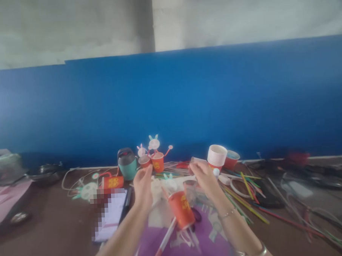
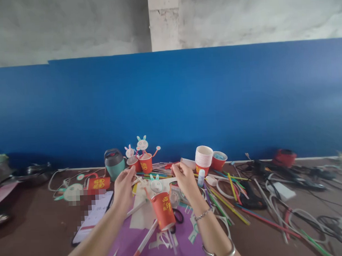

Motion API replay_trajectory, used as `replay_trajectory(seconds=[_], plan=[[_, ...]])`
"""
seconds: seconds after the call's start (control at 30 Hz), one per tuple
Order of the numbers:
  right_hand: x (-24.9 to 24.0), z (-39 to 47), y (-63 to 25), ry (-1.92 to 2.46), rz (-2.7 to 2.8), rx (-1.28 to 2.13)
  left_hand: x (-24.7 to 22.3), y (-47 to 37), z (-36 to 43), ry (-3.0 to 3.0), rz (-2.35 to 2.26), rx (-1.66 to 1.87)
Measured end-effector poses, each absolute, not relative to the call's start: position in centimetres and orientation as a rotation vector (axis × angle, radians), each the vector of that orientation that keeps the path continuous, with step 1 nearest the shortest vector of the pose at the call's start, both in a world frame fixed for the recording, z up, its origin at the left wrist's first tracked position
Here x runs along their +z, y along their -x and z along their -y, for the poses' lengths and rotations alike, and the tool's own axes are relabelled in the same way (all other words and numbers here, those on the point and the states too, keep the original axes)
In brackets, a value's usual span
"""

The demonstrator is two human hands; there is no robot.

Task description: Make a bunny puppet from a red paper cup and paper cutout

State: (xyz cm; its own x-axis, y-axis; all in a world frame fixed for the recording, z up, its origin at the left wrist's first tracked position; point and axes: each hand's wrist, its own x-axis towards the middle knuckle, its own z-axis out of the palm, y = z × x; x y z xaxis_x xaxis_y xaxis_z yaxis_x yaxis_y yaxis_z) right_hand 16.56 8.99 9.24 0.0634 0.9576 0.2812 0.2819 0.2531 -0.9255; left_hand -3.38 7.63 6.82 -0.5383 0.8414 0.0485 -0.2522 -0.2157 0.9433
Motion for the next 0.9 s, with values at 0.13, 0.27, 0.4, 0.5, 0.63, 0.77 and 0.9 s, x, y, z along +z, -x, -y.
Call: replay_trajectory(seconds=[0.13, 0.27, 0.4, 0.5, 0.63, 0.77, 0.9], plan=[[9.6, -8.8, -16.5, 1.172, 1.440, 0.756, 10.3, 6.3, -8.0, -0.813, -1.335, 1.809], [10.5, -8.1, -16.6, 1.126, 1.359, 0.779, 10.6, 10.9, -4.8, -0.946, -1.444, 1.714], [10.6, -8.2, -17.0, 1.133, 1.338, 0.792, 5.4, 16.5, 1.1, -1.575, -1.874, 1.492], [10.2, -8.6, -16.9, 1.132, 1.373, 0.778, 1.1, 19.6, 4.9, -1.869, -2.120, 1.224], [10.0, -8.7, -16.4, 1.113, 1.393, 0.838, -1.1, 20.4, 6.7, -2.162, -2.156, 0.996], [10.5, -8.4, -16.1, 1.112, 1.421, 0.864, -1.2, 19.6, 6.1, -2.299, -2.151, 0.939], [10.8, -8.3, -16.3, 1.154, 1.409, 0.881, -1.5, 19.5, 5.7, -2.356, -2.121, 0.930]])
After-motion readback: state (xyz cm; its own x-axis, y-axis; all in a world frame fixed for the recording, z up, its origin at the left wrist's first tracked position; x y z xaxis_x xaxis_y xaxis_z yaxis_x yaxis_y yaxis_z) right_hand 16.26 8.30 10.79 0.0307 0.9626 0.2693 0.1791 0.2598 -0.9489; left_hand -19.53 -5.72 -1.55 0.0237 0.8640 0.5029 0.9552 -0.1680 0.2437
